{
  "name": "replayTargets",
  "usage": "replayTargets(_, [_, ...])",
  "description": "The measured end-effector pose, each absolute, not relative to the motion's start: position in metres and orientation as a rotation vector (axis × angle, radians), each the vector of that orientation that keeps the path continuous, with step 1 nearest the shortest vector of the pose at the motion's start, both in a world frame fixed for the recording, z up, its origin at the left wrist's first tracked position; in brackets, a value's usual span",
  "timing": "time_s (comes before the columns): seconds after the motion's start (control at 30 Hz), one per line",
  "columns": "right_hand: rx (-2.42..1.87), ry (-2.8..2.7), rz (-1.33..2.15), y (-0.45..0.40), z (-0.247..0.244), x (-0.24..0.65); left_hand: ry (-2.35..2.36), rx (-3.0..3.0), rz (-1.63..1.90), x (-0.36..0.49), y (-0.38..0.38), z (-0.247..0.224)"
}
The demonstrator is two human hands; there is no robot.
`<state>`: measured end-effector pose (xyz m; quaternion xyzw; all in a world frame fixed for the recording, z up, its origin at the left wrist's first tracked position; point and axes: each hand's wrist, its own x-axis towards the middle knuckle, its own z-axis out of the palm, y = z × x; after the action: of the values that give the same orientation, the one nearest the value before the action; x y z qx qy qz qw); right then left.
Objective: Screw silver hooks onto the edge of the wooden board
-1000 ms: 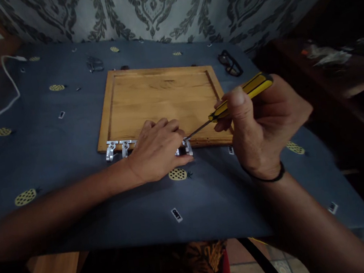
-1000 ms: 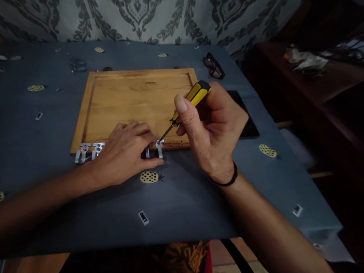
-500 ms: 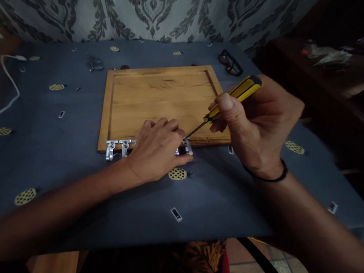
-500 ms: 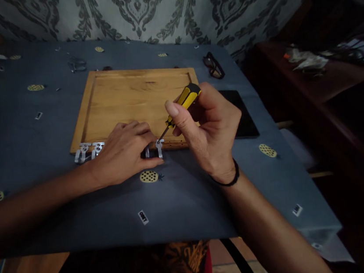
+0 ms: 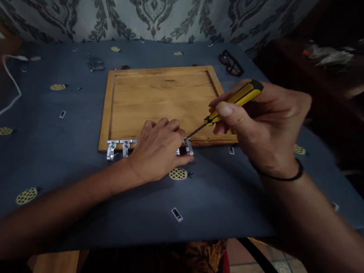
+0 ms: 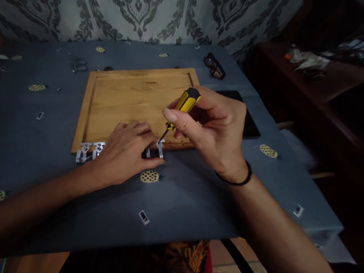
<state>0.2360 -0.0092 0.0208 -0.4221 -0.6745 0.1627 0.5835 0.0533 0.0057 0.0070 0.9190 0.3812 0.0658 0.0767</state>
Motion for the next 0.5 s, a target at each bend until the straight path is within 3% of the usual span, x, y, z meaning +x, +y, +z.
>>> replayTargets(0.17, [-1.005, -1.383, 0.207, -0.011, 0.013, 0.219, 1.151, 2.757, 0.198, 0.053, 0.005, 0.007])
replayTargets(0.5, [-0.998, -1.527, 0.345, -0.008, 0.024, 0.232, 1.140, 2.770, 0.199, 0.053, 0.006, 0.006])
